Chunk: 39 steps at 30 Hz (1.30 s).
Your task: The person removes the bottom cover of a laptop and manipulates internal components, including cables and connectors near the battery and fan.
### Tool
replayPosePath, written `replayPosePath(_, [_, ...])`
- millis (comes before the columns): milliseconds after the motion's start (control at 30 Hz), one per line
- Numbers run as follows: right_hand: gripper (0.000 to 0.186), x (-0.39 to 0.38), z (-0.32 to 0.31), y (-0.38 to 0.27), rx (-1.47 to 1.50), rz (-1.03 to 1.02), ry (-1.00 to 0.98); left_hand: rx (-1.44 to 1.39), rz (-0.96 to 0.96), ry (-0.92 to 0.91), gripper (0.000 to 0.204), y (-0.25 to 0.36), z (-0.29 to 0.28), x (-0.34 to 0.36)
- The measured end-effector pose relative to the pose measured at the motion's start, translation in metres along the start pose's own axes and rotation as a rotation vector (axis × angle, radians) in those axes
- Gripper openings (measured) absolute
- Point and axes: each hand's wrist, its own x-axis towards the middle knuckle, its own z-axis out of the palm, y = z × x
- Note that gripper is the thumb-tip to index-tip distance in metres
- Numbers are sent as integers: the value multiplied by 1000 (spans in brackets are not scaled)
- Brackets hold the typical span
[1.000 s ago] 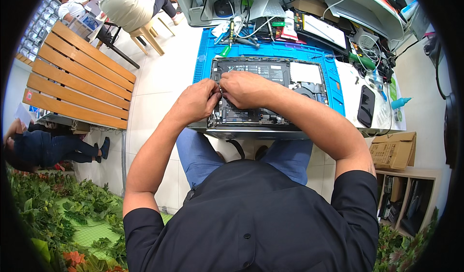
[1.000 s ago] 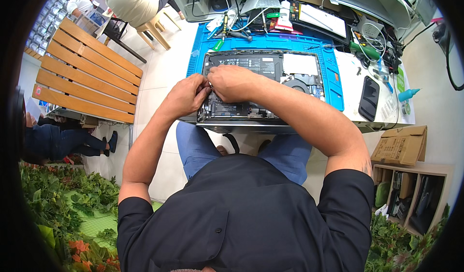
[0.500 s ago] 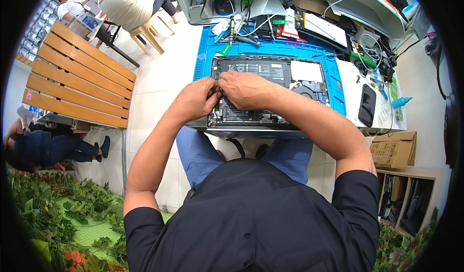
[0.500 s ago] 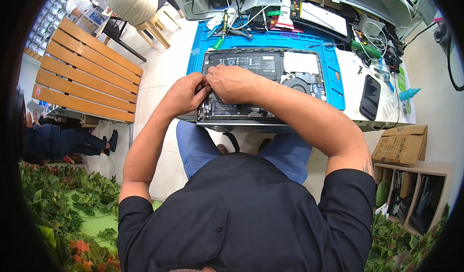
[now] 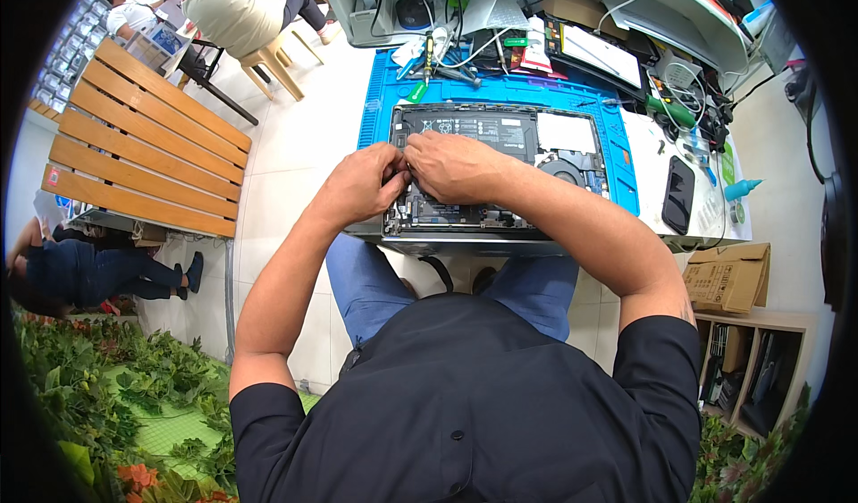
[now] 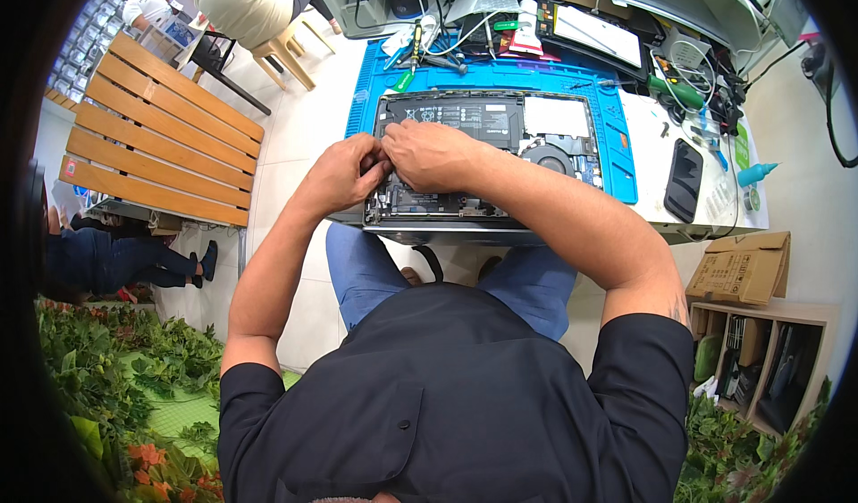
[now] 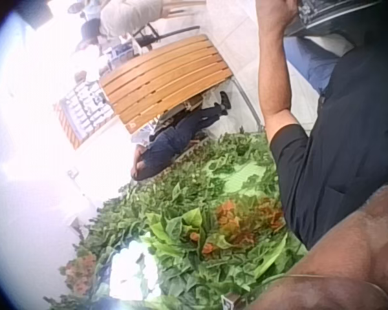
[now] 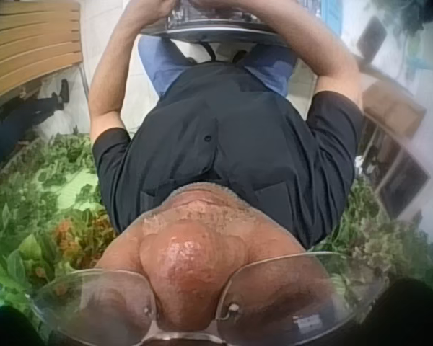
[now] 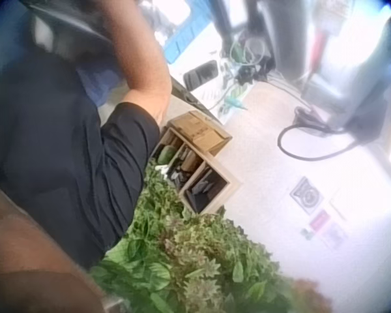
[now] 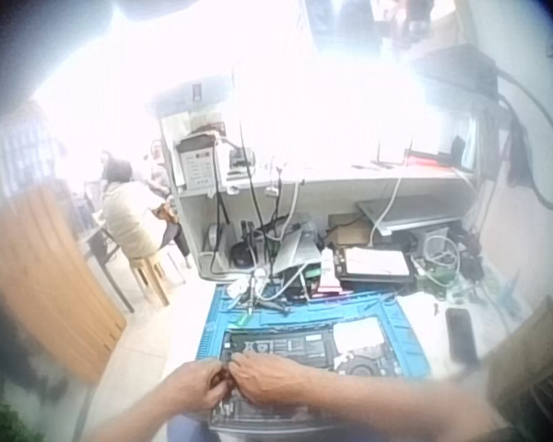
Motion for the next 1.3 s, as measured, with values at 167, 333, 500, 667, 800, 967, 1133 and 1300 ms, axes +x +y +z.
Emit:
replayPosePath(167, [23,0,2,0,22,-9,42,-25,120,114,19,-10,7,-3])
replayPosePath(333, [22,-2,5,2,-31,-33,61,5,75,98,18,-8,8,-3])
replayPosePath(500, [23,-3,10,6,5,-59,86,7,79,103,18,-9,9,-4])
replayPosePath(667, [21,-1,2,10,112,-16,85,-107,33,130,18,-10,7,0])
replayPosePath(800, [18,2,-15,7,212,104,39,-113,43,99,22,-7,-1,4])
replayPosePath(967, [20,7,-25,11,268,197,-3,-176,5,162,17,-13,8,11])
replayPosePath(1133, [25,-9,-32,19,223,262,156,-207,-68,175,18,-15,10,14])
replayPosePath(1300, [26,-39,-50,14,166,311,195,-196,-121,166,21,-16,12,16])
